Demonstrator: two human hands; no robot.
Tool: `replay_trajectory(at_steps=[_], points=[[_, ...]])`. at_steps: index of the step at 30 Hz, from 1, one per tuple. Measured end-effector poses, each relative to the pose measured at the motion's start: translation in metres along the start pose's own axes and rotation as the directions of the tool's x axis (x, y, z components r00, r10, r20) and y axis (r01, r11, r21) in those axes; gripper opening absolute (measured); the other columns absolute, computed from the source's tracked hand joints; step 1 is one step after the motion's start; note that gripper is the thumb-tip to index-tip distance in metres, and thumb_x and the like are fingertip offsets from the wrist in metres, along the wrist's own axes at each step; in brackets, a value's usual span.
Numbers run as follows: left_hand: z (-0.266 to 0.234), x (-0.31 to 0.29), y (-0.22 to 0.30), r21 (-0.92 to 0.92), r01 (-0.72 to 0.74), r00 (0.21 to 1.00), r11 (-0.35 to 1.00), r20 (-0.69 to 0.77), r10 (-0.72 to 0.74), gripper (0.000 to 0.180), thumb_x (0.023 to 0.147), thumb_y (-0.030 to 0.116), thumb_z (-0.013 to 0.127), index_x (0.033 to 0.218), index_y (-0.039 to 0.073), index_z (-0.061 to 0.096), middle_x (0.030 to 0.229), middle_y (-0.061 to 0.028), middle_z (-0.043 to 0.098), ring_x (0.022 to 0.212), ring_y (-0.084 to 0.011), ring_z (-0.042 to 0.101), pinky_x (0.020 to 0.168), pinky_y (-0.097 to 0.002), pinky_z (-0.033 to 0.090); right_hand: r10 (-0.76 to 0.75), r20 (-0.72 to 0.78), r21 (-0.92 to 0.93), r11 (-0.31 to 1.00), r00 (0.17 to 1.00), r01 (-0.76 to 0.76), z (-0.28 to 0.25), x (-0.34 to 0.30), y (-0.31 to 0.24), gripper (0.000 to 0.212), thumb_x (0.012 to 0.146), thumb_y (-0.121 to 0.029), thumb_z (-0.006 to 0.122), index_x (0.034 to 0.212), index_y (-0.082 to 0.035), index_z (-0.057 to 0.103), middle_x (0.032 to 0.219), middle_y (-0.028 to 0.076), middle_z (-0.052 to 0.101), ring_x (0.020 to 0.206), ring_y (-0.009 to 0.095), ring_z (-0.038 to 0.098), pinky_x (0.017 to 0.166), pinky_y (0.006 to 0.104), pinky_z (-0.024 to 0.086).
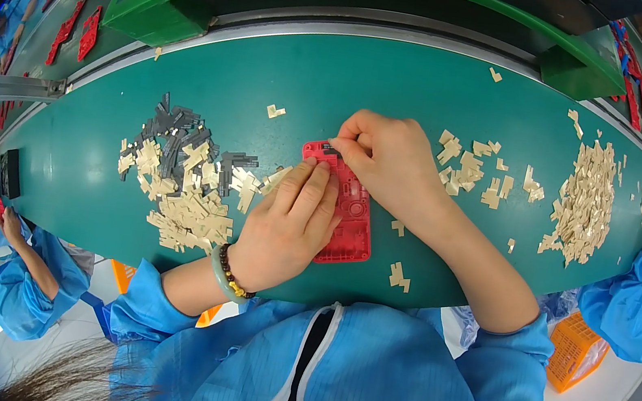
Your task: The person assembles small parts and electronic components onto plastic casings by hand on a factory assembly line.
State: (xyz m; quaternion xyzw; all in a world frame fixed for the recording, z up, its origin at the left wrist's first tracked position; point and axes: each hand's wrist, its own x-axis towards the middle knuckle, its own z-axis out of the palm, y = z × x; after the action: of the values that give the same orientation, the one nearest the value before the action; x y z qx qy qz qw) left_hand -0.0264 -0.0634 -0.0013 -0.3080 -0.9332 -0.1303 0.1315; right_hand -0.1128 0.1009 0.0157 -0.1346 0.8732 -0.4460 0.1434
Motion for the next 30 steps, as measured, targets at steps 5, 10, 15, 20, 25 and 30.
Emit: replay_trajectory(at_steps=[5,10,15,20,25,30], points=[[0.005,-0.001,-0.002,-0.056,0.046,0.998,0.997,-0.03,-0.048,0.039,0.077,0.014,0.069,0.109,-0.006,0.06,0.123,-0.0212,0.054,0.113,-0.0345,0.055,0.09,-0.0393,0.052,0.0,0.009,-0.006,1.0,1.0,0.0,0.003,0.0,-0.001,0.01,0.084,-0.011,0.068,0.081,-0.002,0.065,0.06,0.01,0.063,0.049,0.021,0.061,0.048,0.0311,0.045],[-0.003,0.009,-0.01,-0.232,0.057,0.997,0.971,-0.04,-0.068,0.036,0.074,0.012,0.069,0.105,-0.003,0.059,0.124,-0.0194,0.054,0.11,-0.0348,0.054,0.09,-0.0416,0.049,-0.142,-0.058,-0.135,0.982,0.988,0.133,0.004,-0.005,0.003,0.011,0.085,-0.017,0.067,0.082,-0.006,0.066,0.061,0.009,0.064,0.053,0.023,0.062,0.049,0.0331,0.047],[-0.005,0.01,-0.014,-0.254,0.056,0.998,0.966,-0.025,-0.064,0.032,0.074,0.01,0.068,0.102,-0.002,0.059,0.121,-0.019,0.055,0.109,-0.036,0.054,0.091,-0.0436,0.048,-0.365,-0.167,-0.429,0.863,0.916,0.266,-0.005,-0.019,0.004,0.014,0.085,-0.016,0.068,0.096,-0.007,0.069,0.065,0.009,0.064,0.052,0.023,0.061,0.048,0.032,0.047],[-0.011,0.017,-0.012,-0.256,0.026,0.999,0.966,-0.038,-0.037,0.032,0.074,0.009,0.068,0.103,-0.001,0.058,0.119,-0.019,0.056,0.108,-0.0368,0.055,0.09,-0.0435,0.048,-0.512,-0.102,-0.577,0.729,0.853,0.368,-0.009,-0.036,0.027,0.021,0.081,-0.014,0.069,0.102,-0.013,0.07,0.071,0.004,0.063,0.06,0.019,0.064,0.051,0.0319,0.049],[-0.005,0.034,0.0,-0.185,0.088,0.996,0.979,-0.012,-0.092,0.04,0.08,0.012,0.068,0.116,-0.002,0.057,0.112,-0.0174,0.059,0.101,-0.0342,0.057,0.088,-0.0415,0.047,-0.463,-0.206,-0.539,0.789,0.862,0.295,-0.039,-0.06,0.046,0.023,0.085,-0.021,0.066,0.105,-0.01,0.068,0.078,0.005,0.066,0.065,0.022,0.066,0.054,0.0345,0.052],[-0.003,0.032,0.001,-0.016,0.116,0.993,0.993,0.033,-0.115,0.041,0.083,0.012,0.066,0.119,-0.006,0.058,0.11,-0.0175,0.056,0.097,-0.0353,0.054,0.086,-0.0432,0.045,-0.371,-0.413,-0.508,0.852,0.832,0.127,-0.121,-0.082,0.088,0.024,0.086,-0.021,0.064,0.108,-0.011,0.067,0.086,0.007,0.066,0.072,0.025,0.066,0.059,0.0359,0.053]])
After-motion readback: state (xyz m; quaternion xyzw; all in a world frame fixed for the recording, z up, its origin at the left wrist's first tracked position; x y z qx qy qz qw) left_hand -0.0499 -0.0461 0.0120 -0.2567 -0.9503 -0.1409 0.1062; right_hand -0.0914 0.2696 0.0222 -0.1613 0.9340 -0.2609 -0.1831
